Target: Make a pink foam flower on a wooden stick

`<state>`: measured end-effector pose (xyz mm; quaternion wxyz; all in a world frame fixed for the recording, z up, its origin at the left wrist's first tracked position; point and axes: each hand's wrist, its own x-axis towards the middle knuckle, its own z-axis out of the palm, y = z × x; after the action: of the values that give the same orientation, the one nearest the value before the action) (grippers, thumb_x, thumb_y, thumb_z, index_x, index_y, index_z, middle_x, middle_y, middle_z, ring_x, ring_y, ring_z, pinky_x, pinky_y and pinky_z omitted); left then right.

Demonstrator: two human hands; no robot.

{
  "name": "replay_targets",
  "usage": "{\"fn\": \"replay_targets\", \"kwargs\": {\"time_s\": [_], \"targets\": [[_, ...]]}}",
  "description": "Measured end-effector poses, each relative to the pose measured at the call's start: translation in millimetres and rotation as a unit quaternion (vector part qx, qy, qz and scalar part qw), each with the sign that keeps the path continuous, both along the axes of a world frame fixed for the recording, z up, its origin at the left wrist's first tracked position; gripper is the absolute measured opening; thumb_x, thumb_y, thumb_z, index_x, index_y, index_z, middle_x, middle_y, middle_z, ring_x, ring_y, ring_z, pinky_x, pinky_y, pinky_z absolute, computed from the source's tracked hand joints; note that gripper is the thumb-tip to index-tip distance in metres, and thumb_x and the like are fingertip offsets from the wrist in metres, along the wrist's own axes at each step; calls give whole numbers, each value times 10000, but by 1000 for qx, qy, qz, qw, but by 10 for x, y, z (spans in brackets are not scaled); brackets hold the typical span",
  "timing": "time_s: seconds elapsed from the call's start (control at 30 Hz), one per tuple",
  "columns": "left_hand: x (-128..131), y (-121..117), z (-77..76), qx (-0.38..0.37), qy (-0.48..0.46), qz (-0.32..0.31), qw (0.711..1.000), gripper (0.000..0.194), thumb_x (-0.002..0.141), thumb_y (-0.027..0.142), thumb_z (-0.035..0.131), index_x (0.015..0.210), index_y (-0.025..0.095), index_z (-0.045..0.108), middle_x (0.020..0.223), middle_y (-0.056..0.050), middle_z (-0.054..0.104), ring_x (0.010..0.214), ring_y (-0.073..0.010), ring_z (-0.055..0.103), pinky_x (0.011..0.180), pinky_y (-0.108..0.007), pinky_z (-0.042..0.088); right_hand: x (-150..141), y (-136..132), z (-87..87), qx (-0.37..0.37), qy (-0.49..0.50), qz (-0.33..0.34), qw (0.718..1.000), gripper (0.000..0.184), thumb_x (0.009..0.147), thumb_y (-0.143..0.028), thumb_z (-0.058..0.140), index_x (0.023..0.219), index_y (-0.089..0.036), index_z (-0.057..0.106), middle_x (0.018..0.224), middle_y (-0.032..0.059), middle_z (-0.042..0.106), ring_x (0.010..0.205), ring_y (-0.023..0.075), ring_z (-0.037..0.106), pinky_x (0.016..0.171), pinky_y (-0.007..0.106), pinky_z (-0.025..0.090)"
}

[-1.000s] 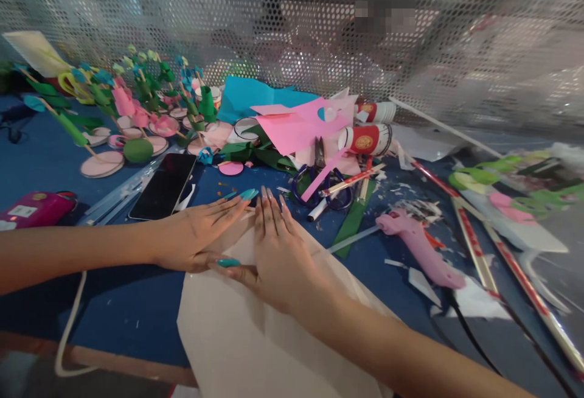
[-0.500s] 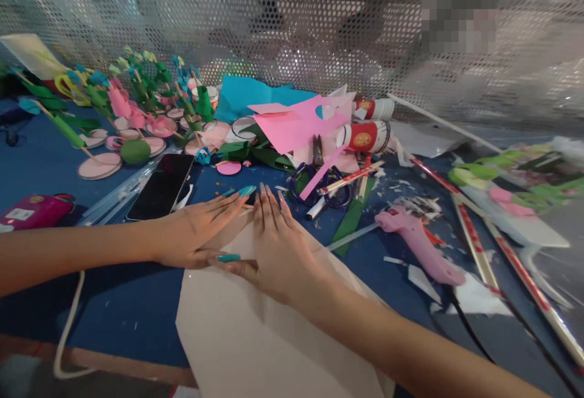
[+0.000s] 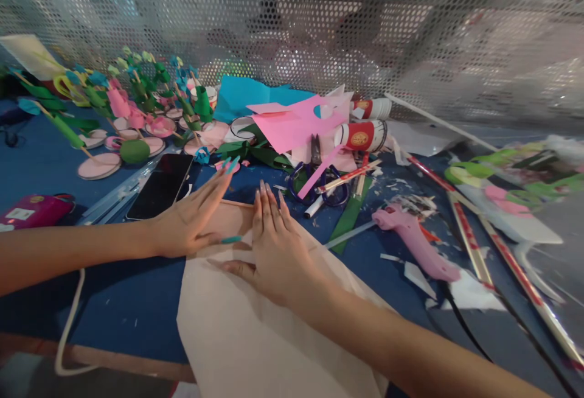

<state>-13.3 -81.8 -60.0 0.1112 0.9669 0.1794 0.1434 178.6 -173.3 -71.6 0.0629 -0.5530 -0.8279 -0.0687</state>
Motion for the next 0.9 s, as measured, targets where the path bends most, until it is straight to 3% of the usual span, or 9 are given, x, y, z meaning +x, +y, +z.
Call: {"fn": "replay_targets", "kwargs": {"time_s": [0.1,0.17,0.33,0.43,0.5,0.6,0.67,0.73,0.9], "targets": [[2,27,-26,-7,-33,24,999,849,909,396,437,1433,190,-198,1531,-199,74,1421,-290,105,1121,-486,251,-11,-13,-18,54,42,-23,997,1084,784,-740,296,1409,124,97,1489,333,66,1397,407,13,1091,579,204],[-1,36,-50,-25,-39,16,999,836,910,375,447,1438,201,-177,1499,-203,206,1395,-284,224,1080,-469,326,-11,-22,-41,89,72,-34,993,1119,767,-754,312,1424,84,-29,1505,307,-27,1395,405,-52,1083,603,192],[-22,36,-80,-39,-61,11,997,767,896,328,489,1460,230,-22,1296,-147,507,1238,-263,452,985,-437,423,-20,-10,-80,131,133,-37,982,1126,761,-762,301,1416,24,-168,1518,262,-94,1393,421,-56,1077,616,182],[-11,62,-69,-32,-87,22,995,696,885,349,497,1446,200,113,1221,-148,535,1152,-258,496,963,-442,425,-23,33,14,165,156,-7,974,979,820,-693,280,1436,13,-4,1510,266,72,1398,407,19,1066,603,218],[16,110,-51,-45,-92,33,994,705,857,386,532,1422,152,182,1180,-164,535,1074,-254,527,917,-421,445,18,60,143,179,166,-9,970,756,877,-571,302,1365,5,262,1423,276,288,1346,383,240,1025,547,320],[78,206,9,-100,-25,53,993,722,807,375,590,1386,105,252,1097,-144,564,946,-225,569,818,-348,469,174,37,365,172,166,-74,968,370,907,-360,336,1030,-80,543,1052,203,582,1010,294,551,864,435,456],[120,263,79,-139,47,64,987,694,785,337,607,1361,93,308,1012,-111,601,887,-211,589,755,-296,461,323,-37,459,153,149,-138,967,269,902,-321,351,892,-137,547,865,130,597,827,251,580,728,375,479],[150,299,166,-166,98,66,979,620,790,306,592,1335,105,376,963,-90,628,855,-201,601,711,-257,442,480,-141,467,120,112,-181,970,233,892,-354,389,854,-167,523,839,101,583,752,233,575,632,337,459],[164,336,350,-182,70,37,980,356,819,273,551,1154,160,591,1033,-81,666,886,-179,619,739,-222,424,846,-345,235,56,23,-185,981,268,890,-427,411,768,-198,479,798,77,549,713,228,541,649,341,438]]}}
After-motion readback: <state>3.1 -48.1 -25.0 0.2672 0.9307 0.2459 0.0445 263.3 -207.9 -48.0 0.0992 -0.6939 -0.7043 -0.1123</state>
